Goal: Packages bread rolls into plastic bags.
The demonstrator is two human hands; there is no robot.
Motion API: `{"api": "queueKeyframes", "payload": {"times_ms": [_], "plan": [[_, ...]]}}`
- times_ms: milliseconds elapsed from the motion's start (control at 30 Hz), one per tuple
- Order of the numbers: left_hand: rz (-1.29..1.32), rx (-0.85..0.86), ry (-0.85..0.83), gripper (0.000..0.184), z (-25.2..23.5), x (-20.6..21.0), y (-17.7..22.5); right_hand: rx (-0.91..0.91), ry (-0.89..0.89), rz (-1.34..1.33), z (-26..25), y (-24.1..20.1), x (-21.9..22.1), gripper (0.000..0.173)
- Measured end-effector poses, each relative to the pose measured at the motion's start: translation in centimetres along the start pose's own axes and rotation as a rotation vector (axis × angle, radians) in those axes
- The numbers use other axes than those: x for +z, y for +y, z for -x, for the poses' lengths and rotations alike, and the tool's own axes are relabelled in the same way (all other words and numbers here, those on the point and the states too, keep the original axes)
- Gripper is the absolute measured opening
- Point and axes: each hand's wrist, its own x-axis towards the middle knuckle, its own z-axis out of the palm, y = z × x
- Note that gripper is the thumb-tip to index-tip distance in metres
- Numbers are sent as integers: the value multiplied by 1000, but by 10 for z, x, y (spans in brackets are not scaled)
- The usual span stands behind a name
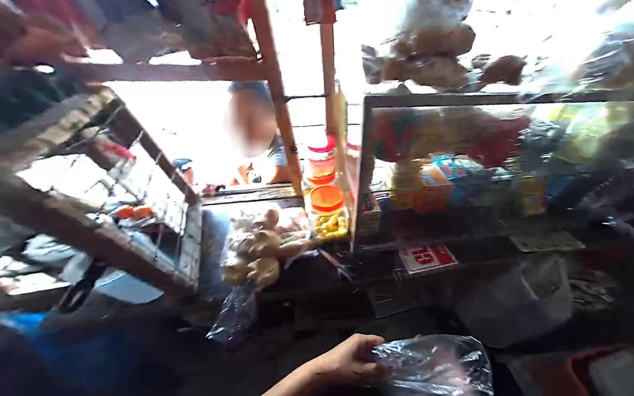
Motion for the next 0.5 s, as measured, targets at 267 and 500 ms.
{"api": "queueKeyframes", "payload": {"times_ms": [267,500], "plan": [[-86,-246,354,34,140,-52,-36,-196,-460,119,-53,31,102,16],[-227,-20,353,19,220,-68,-40,64,-585,315,-34,86,220,61]]}}
